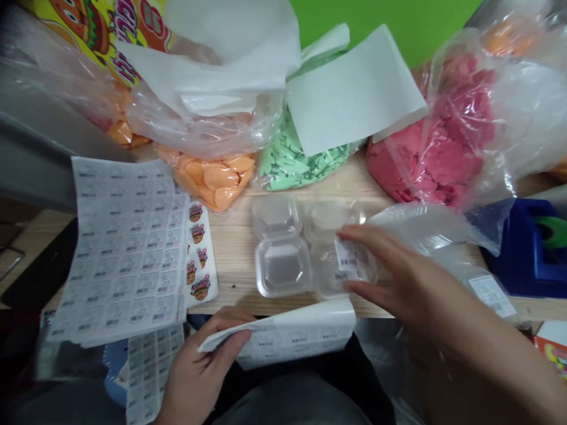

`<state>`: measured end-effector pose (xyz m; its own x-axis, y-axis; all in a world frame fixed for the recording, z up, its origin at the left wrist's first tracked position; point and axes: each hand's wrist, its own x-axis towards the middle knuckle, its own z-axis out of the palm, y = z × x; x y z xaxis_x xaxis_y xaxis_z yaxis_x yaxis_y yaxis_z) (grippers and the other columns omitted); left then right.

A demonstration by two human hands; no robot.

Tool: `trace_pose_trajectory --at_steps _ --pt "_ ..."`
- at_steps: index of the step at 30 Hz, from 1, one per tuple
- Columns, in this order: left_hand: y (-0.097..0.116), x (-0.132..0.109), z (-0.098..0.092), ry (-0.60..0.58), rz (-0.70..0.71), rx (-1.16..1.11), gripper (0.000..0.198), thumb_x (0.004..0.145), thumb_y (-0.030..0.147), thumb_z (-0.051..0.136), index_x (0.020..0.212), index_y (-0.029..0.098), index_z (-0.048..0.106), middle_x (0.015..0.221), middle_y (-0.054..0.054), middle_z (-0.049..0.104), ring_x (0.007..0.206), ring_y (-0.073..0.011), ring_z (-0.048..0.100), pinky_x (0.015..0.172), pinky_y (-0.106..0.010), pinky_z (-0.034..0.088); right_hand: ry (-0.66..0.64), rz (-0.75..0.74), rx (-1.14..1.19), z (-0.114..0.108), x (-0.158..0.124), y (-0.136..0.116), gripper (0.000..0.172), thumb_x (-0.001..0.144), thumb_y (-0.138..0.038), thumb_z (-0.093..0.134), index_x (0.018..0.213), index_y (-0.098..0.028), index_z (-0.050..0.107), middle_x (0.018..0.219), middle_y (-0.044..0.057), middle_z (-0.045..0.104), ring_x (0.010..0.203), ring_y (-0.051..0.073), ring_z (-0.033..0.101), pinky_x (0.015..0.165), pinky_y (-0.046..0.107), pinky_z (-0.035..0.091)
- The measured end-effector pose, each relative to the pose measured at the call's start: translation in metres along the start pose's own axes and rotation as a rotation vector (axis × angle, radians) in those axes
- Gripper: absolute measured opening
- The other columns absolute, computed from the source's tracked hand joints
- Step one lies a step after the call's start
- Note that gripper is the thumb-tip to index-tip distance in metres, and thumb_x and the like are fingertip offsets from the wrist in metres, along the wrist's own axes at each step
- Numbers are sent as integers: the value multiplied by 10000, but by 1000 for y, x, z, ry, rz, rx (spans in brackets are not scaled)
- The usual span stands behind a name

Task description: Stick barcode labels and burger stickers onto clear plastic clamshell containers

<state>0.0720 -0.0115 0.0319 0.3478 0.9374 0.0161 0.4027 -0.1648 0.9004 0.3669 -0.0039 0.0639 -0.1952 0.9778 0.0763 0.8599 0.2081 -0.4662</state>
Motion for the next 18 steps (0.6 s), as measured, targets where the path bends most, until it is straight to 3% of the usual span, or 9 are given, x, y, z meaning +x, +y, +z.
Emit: trace_pose_trajectory --at_steps 2,4,6,7,10,12,16,18 --pt "6 1 -5 22 -81 -29 116 841 184 586 752 187 660 704 5 718 627 -123 671 575 -168 522 -89 -42 -25 7 -11 11 533 821 -410 583 1315 -241 477 1298 123 570 1062 310 630 848 444 559" --pt "14 2 -8 30 -160 -72 107 815 205 611 730 199 677 676 29 720 592 -114 660 553 -150 506 -48 -37 -32 9 -15 4 444 854 -362 545 1283 -255 507 1354 108 518 1107 299 603 835 439 557" --pt "22 2 -8 51 -245 -127 99 781 205 631 706 218 695 661 52 718 576 -106 647 556 -144 491 71 -9 -51 5 -13 -18 345 888 -291 513 1232 -277 541 1353 65 511 1161 242 557 910 398 504" --pt "26 2 -8 67 -285 -148 97 766 207 639 695 225 702 647 60 714 565 -104 639 553 -144 483 189 1 -61 2 -11 -33 289 896 -270 508 1177 -285 573 1251 39 582 1123 199 567 919 352 481" --pt "32 1 -5 106 -353 -153 91 750 255 663 681 234 717 611 62 703 523 -105 608 523 -158 462 198 -208 -19 0 -3 -76 229 876 -324 569 1083 -230 602 1073 26 666 1054 184 566 1030 348 337" --pt "33 1 -4 95 -370 -144 107 749 302 679 679 233 719 591 58 699 494 -107 594 498 -167 454 142 -298 27 6 1 -91 147 872 -258 587 1014 -236 615 979 -19 698 966 156 589 1047 330 289" --pt "31 1 -8 5 -281 -231 135 763 350 695 702 236 734 640 35 725 567 -132 648 552 -179 496 149 -184 80 20 4 -94 285 857 -243 611 1130 -176 568 965 32 676 901 165 576 874 329 412" --pt "31 -1 -9 -13 -256 -298 234 801 436 642 749 235 749 703 5 738 636 -158 668 613 -207 522 163 -152 114 22 2 -94 247 843 -237 626 1083 -190 596 929 34 670 865 168 578 786 318 438"
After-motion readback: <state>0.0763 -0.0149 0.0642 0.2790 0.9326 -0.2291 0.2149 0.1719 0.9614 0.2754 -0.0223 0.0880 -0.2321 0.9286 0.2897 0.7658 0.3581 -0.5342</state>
